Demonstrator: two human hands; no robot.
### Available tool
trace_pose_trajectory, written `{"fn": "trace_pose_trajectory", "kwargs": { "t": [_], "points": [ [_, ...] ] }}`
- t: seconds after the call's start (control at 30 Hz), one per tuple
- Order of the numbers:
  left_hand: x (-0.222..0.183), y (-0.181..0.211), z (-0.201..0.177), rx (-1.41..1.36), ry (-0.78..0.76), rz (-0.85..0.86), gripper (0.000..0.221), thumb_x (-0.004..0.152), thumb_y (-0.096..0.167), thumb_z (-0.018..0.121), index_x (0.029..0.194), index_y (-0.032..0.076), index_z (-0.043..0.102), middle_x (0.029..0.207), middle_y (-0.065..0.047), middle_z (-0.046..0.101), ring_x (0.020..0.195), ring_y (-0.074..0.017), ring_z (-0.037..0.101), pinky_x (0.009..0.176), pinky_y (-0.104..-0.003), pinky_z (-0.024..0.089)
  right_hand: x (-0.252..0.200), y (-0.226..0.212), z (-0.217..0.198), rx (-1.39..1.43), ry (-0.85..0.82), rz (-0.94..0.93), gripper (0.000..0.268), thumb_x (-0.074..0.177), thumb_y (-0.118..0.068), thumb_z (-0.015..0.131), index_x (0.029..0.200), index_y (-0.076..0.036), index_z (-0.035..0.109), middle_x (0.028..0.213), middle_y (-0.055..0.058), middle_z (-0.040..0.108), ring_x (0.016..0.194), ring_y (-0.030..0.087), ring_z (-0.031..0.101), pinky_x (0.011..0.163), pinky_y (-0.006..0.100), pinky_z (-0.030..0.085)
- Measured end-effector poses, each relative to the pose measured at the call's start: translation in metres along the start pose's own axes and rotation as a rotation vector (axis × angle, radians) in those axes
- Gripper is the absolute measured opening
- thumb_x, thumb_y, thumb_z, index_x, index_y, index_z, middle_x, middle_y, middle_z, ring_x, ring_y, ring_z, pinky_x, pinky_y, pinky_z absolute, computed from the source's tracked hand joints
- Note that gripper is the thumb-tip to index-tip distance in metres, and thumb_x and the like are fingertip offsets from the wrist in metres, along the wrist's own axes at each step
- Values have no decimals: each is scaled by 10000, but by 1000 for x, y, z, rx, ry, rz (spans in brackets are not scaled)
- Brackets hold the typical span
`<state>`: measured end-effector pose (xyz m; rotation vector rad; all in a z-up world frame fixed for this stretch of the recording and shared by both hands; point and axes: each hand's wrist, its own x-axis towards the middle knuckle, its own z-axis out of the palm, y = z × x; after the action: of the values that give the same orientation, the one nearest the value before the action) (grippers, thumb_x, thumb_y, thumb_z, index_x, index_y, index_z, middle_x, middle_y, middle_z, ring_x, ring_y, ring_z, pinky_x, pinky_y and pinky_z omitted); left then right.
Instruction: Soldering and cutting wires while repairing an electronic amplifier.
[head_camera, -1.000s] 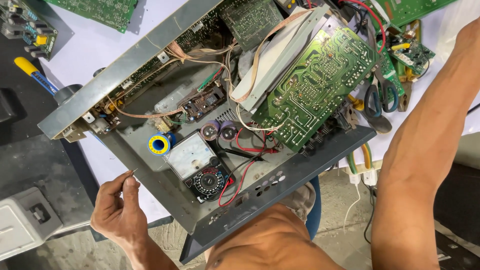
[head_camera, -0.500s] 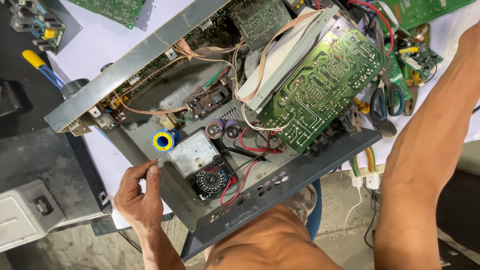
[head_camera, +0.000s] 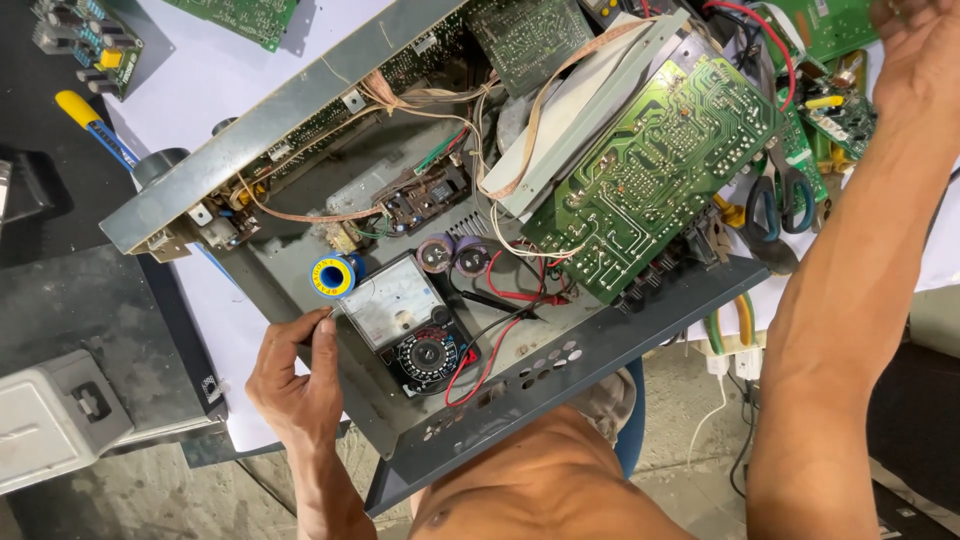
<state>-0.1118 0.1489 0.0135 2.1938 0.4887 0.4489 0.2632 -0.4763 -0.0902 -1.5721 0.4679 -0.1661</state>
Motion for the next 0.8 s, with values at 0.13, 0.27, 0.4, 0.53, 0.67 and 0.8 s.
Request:
{"fn": "trace_pose_trajectory", "kwargs": {
  "t": [0.13,0.27,0.4,0.53,0.67,0.8],
  "points": [
    [4,-10,-4,99,60,127,95,1057,39,695,1107,-32,733,1019,-172,733,889,-229,708,742,-318,585,-96,-39,51,-31,90,-59,370,901,-557,751,1087,-238,749,1128,-87,800,1090,72,776,1029,250,617],
    [18,-16,1,194,55,210,244,1057,26,706,1286,-56,696,1119,-207,681,962,-249,694,839,-354,622,-166,-41,41,-208,150,-508,296,1073,-334,735,1231,-87,777,1200,72,789,1149,226,743,1032,416,556],
    [37,-13,11,561,-124,306,482,1047,295,687,1458,59,604,1426,-195,615,1195,-375,582,981,-534,439,-278,-89,80,-360,-137,-620,319,1292,-275,545,1421,15,581,1217,184,647,1141,285,637,1031,419,470],
    [49,-17,15,551,-352,234,534,1051,354,607,1502,76,542,1287,-155,656,1156,-349,575,1042,-524,358,-353,-119,123,-758,-568,-744,407,1022,-378,583,1161,-22,723,1134,121,753,1136,299,713,965,423,574],
    [47,-17,14,540,-428,145,632,1016,424,625,1526,69,508,1279,-198,629,1151,-384,560,937,-531,426,-395,-129,166,-850,-1013,-1070,495,1014,-484,576,1242,-58,684,1133,117,746,1042,272,689,1015,501,532],
    [43,-11,17,354,-213,-15,541,1037,269,660,1512,58,510,1300,-265,561,1192,-426,564,881,-546,531,-413,-103,179,-872,-1302,-1050,611,1037,-558,560,1379,-53,600,1141,106,661,1011,301,626,992,436,458]
  ]
}}
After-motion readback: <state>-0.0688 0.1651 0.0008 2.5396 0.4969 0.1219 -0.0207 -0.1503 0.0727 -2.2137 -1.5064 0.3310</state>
